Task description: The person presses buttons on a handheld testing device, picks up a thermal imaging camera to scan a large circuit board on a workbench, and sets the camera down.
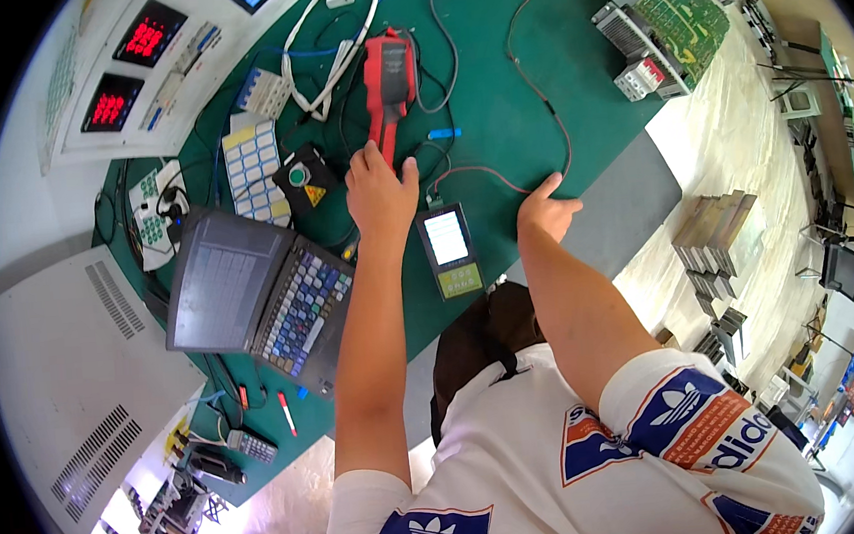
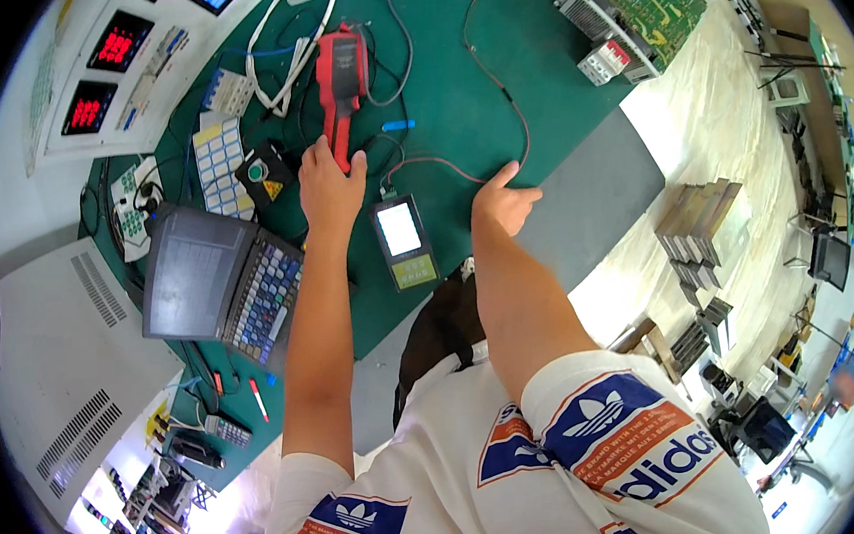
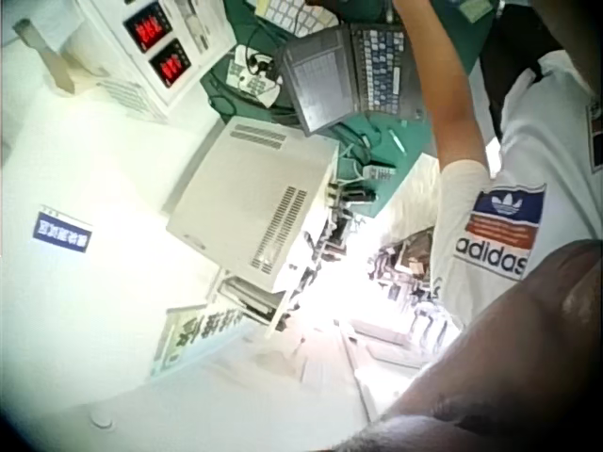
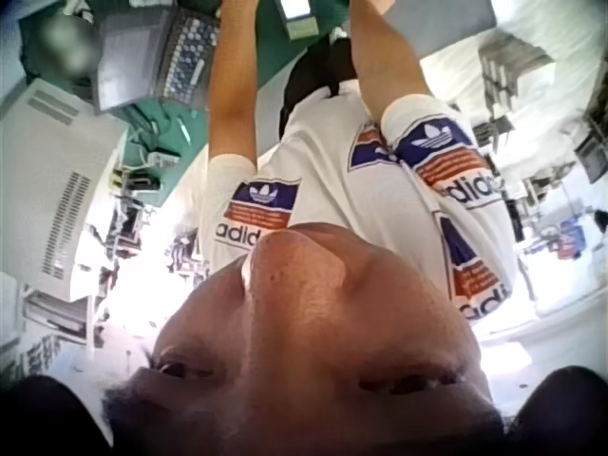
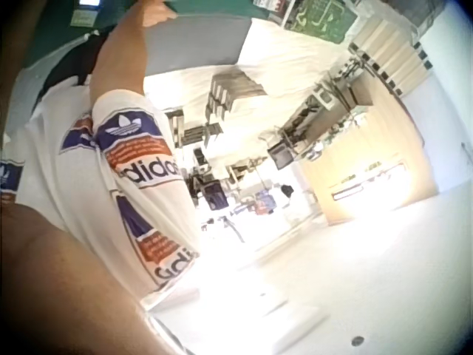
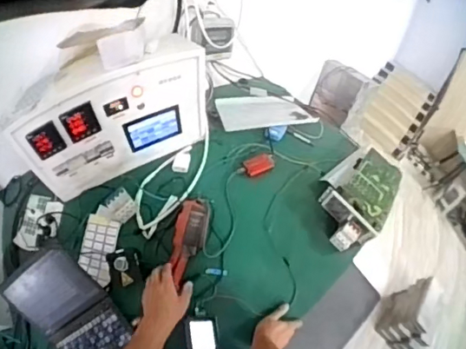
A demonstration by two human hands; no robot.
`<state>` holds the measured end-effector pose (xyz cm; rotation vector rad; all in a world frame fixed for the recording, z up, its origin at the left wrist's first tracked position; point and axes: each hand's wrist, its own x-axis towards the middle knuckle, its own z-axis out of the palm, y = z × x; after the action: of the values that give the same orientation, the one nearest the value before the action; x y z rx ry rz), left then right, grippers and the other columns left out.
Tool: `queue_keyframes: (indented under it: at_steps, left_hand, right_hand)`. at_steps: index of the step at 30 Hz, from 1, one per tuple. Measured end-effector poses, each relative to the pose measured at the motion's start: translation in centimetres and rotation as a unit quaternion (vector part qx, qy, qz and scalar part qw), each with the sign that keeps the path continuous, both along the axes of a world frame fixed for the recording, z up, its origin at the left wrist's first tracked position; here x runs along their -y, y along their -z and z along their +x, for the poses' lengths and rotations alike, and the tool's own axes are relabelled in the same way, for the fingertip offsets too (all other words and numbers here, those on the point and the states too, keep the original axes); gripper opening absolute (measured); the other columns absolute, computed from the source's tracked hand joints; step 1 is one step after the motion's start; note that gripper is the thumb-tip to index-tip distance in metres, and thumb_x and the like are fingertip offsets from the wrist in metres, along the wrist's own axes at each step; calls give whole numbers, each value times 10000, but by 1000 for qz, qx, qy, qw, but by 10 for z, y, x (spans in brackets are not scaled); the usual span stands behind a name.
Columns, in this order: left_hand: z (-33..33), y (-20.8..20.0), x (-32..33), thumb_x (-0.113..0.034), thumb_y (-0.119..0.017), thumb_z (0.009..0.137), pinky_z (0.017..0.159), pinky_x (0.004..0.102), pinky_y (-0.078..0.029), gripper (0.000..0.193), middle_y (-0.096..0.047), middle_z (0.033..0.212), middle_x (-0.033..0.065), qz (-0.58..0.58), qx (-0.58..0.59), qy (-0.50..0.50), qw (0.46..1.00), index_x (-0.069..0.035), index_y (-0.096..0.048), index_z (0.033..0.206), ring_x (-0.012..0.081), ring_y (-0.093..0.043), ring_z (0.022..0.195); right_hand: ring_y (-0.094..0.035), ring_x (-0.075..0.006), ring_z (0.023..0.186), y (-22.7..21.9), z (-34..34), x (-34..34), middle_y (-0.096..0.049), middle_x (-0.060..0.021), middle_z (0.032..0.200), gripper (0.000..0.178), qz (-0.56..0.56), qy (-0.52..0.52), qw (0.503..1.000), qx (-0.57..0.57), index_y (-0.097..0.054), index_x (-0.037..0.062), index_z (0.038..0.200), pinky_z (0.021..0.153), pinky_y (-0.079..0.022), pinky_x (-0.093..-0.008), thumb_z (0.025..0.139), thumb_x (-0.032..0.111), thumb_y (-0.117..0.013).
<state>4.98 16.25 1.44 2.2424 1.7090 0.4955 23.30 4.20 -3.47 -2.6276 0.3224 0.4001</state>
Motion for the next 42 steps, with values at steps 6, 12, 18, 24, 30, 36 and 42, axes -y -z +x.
queue_keyframes:
  at_steps: [6,12,18,24,30,36,42]
  left_hand:
    - [11,11,-36,-370,-712,866,844,502,-560,592,-642,1117,200,-94,-84,-43,991,17,-537,1279,394,-649,1062]
    - [5,-27,-63,-429,-705,802,849,485,-555,548,-698,1006,261,-246,18,-14,969,67,-649,1027,395,-681,1029]
    - [-37,-87,-26,-196,-764,791,556,299,-536,396,-687,801,132,-366,293,-110,876,52,-611,1060,158,-683,590]
    - [-37,-153,29,-221,-777,808,769,338,-541,453,-695,889,149,-83,226,-74,968,45,-597,1128,236,-699,799]
    - [25,-194,53,-88,-780,794,823,322,-525,505,-635,1053,129,-138,432,55,889,36,-507,1200,175,-635,913]
    - [102,-196,78,-66,-765,790,837,358,-530,517,-618,1057,146,-118,438,108,884,31,-481,1210,219,-648,927]
    - [138,-198,78,-71,-768,799,775,387,-554,504,-632,1041,158,-63,429,174,884,33,-481,1201,257,-678,880]
  right_hand:
    - [-647,-469,1044,-1,0,-2,-643,-282,1158,726,-14,-1,1000,-11,-439,-31,1214,862,-530,-564,968,653,-429]
    - [-642,-464,1055,1,0,1,-636,-279,1155,731,-12,6,1000,6,-444,-24,1205,871,-530,-554,965,667,-426]
    - [-644,-470,1044,4,1,1,-624,-282,1164,723,-8,7,1000,-3,-447,-24,1187,864,-531,-557,971,665,-411]
    - [-642,-473,1048,2,1,4,-614,-299,1176,727,9,4,1000,-9,-438,-27,1201,859,-529,-569,972,662,-413]
    - [-631,-493,1066,0,0,8,-605,-308,1187,695,28,0,999,16,-431,-15,1214,871,-524,-579,981,639,-421]
    - [-641,-492,1001,1,0,12,-611,-296,1137,675,53,5,998,19,-427,-7,1254,844,-522,-578,983,611,-453]
    - [-645,-484,988,15,-1,10,-624,-296,1085,656,68,14,996,48,-444,-19,1230,837,-524,-560,978,585,-491]
